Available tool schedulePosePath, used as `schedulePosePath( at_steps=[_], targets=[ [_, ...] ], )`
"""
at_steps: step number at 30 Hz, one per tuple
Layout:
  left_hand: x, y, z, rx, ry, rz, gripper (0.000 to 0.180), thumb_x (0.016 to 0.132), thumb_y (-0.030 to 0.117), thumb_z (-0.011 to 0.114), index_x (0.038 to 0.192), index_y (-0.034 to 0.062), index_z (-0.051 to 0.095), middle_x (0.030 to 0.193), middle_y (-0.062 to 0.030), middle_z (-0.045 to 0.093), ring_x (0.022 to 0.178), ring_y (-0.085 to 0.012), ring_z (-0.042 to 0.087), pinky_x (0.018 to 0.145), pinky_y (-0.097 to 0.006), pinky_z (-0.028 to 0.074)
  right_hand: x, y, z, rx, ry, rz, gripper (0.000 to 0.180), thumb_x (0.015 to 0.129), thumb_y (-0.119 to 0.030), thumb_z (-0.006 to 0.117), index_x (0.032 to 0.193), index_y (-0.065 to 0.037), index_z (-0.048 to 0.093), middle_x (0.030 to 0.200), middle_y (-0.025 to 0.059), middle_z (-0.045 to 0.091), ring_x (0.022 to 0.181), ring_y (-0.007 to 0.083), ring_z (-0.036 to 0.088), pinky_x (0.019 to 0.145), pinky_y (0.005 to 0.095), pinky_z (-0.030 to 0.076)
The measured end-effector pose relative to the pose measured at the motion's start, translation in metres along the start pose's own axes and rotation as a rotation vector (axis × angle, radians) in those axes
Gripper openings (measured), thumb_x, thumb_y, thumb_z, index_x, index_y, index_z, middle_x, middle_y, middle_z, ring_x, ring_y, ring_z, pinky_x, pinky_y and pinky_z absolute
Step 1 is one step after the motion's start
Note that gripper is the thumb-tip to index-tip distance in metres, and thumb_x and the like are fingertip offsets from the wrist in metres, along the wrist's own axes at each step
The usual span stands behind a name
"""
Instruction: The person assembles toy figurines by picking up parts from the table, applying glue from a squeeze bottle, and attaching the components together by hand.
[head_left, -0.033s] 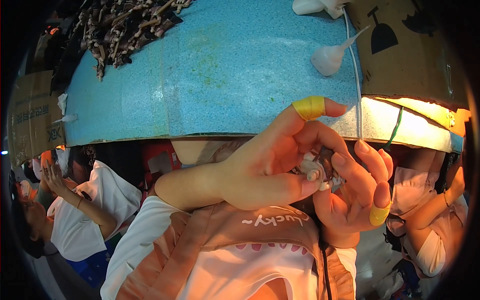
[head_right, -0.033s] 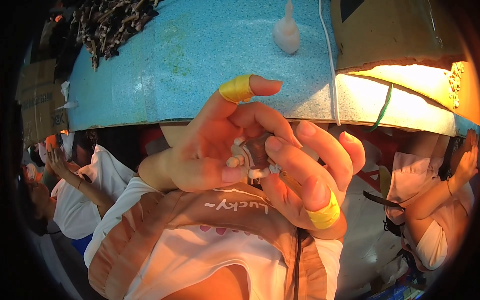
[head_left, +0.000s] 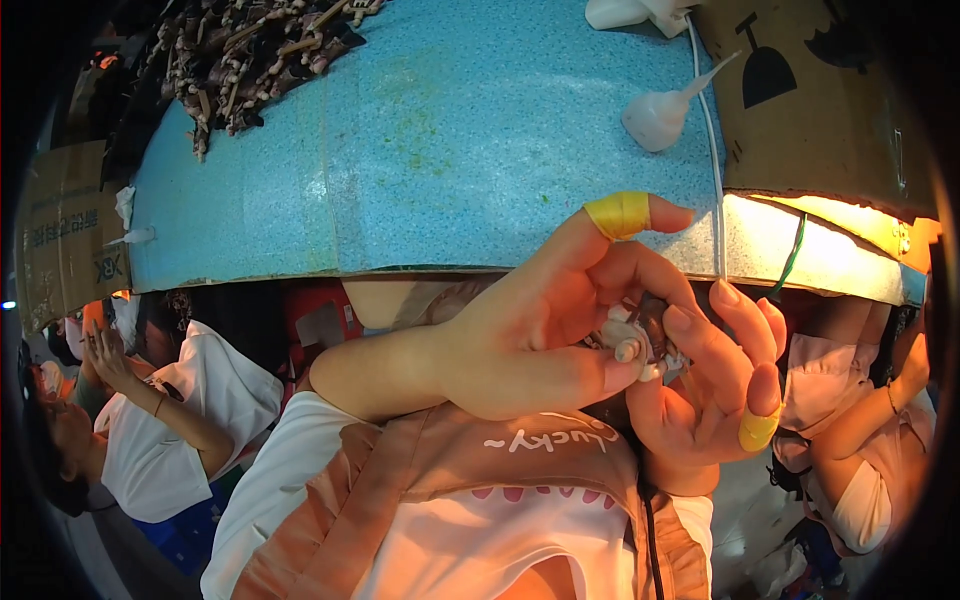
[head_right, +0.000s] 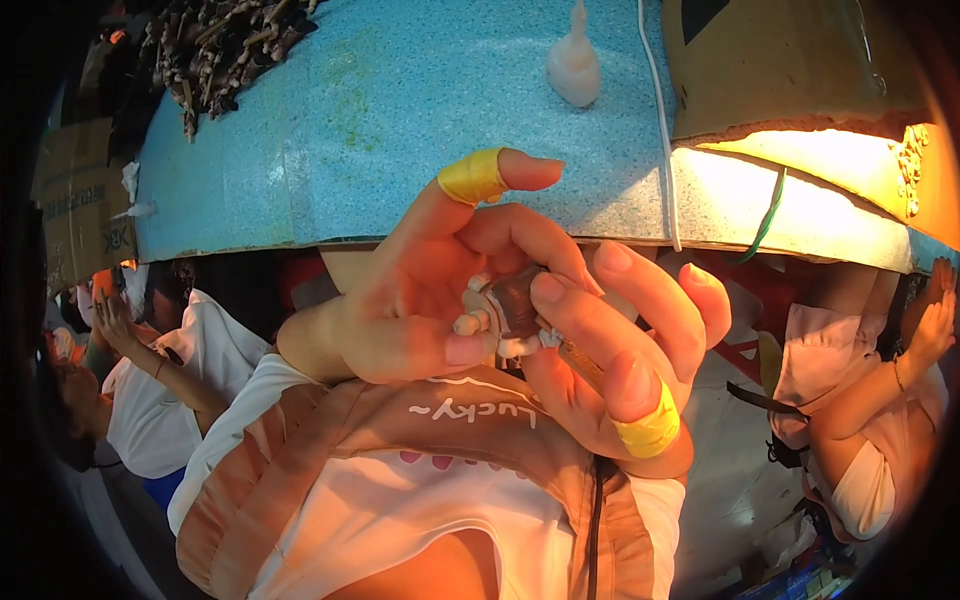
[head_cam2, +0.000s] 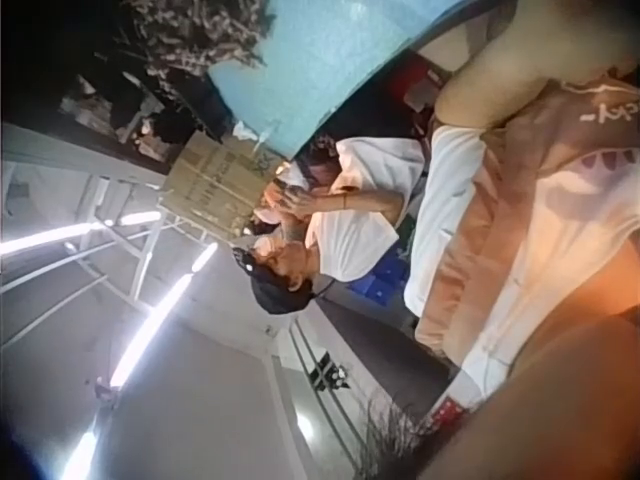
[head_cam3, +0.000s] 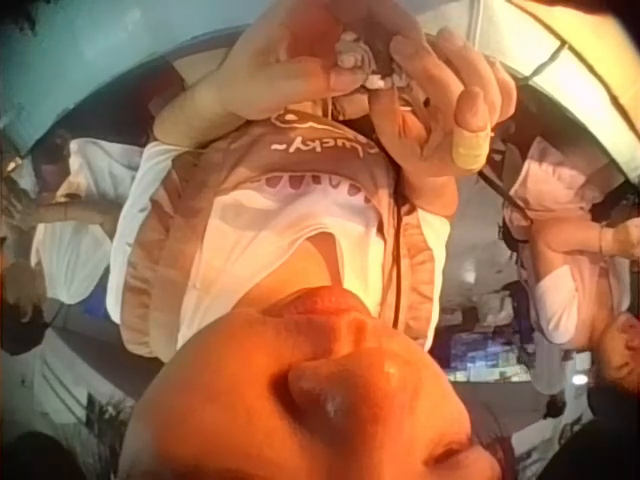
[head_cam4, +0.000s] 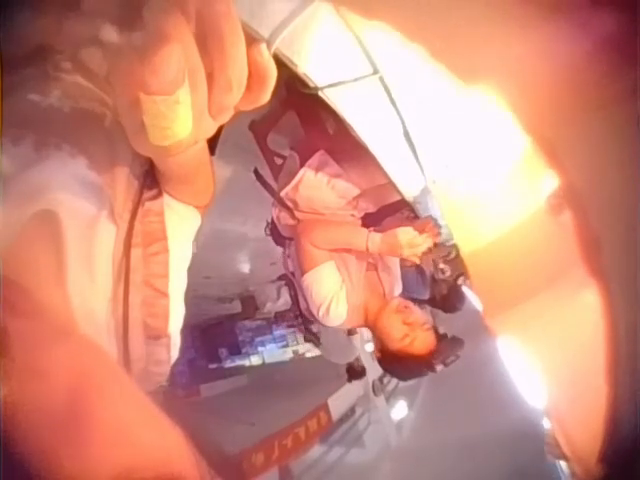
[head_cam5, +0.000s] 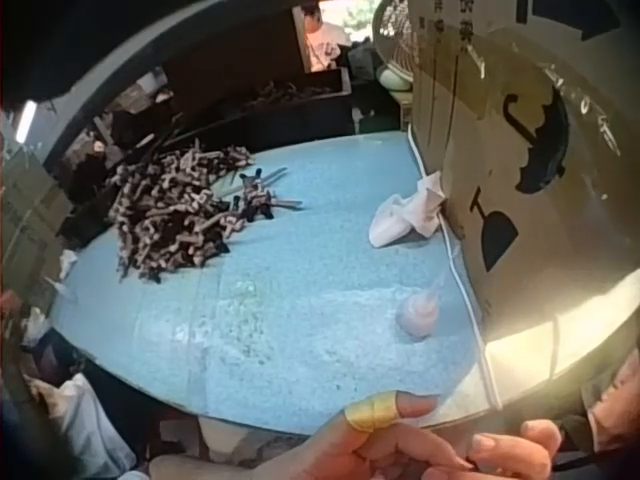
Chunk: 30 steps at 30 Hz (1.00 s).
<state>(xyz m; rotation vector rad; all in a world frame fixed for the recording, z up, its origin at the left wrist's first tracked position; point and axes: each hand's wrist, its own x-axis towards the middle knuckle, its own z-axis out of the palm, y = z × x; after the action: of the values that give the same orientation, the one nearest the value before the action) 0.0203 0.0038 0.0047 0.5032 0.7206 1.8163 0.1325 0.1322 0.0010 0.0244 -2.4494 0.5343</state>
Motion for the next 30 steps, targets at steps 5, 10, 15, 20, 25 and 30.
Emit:
schedulePosePath(
  at_steps=[5,10,15,20,25,30],
  targets=[
    [0.001,-0.004,-0.003,0.064,-0.007,0.043,0.068,0.075,-0.004,0.049,0.134,0.0062,0.015,0.107,-0.0111,0.046,0.096,-0.0151,0.045,0.083,-0.028,0.037,0.003,0.0,-0.002,-0.037,-0.038,-0.01,0.076,0.077,-0.018,0.065,0.134,-0.011,0.014,0.096,0.0029,0.063,0.097,0.0263,0.054,0.084,0.0437,0.035],
    [0.0,-0.004,-0.002,0.076,-0.02,0.058,0.069,0.073,-0.004,0.048,0.134,0.0063,0.015,0.107,-0.0113,0.046,0.097,-0.0155,0.045,0.083,-0.029,0.037,0.001,0.001,-0.001,0.006,0.026,-0.023,0.076,0.077,-0.019,0.065,0.134,-0.011,0.016,0.096,0.0029,0.062,0.095,0.0263,0.055,0.08,0.0433,0.036],
    [0.0,-0.004,-0.003,0.135,-0.038,0.083,0.071,0.072,-0.005,0.047,0.134,0.0059,0.014,0.109,-0.0116,0.044,0.099,-0.0169,0.046,0.083,-0.029,0.038,0.0,0.01,0.002,0.059,0.028,-0.049,0.076,0.076,-0.02,0.065,0.134,-0.01,0.016,0.095,0.0047,0.062,0.1,0.0275,0.052,0.08,0.0425,0.037],
    [-0.001,-0.011,-0.011,0.695,-0.046,0.295,0.076,0.067,-0.009,0.052,0.133,0.0055,0.016,0.11,-0.0196,0.048,0.101,-0.0252,0.05,0.082,-0.035,0.044,-0.002,0.005,0.003,0.652,0.074,0.286,0.073,0.068,-0.01,0.066,0.13,-0.003,0.029,0.09,0.0068,0.065,0.108,0.0297,0.047,0.091,0.0405,0.034],
    [0.005,-0.009,-0.014,1.047,-0.054,0.451,0.074,0.064,-0.009,0.054,0.13,0.0025,0.023,0.11,-0.0194,0.049,0.097,-0.0268,0.05,0.082,-0.037,0.044,-0.001,0.005,0.003,0.662,0.055,0.281,0.072,0.066,-0.002,0.065,0.127,0.003,0.028,0.088,0.0132,0.064,0.11,0.0296,0.045,0.092,0.0382,0.036],
    [0.008,-0.006,-0.012,1.228,-0.056,0.59,0.074,0.058,-0.007,0.059,0.127,0.0035,0.033,0.106,-0.0155,0.054,0.094,-0.0295,0.05,0.082,-0.04,0.042,0.003,-0.002,-0.002,0.646,0.026,0.379,0.07,0.065,0.004,0.063,0.126,0.005,0.028,0.089,0.0146,0.064,0.112,0.029,0.043,0.091,0.0352,0.038]
  ],
)
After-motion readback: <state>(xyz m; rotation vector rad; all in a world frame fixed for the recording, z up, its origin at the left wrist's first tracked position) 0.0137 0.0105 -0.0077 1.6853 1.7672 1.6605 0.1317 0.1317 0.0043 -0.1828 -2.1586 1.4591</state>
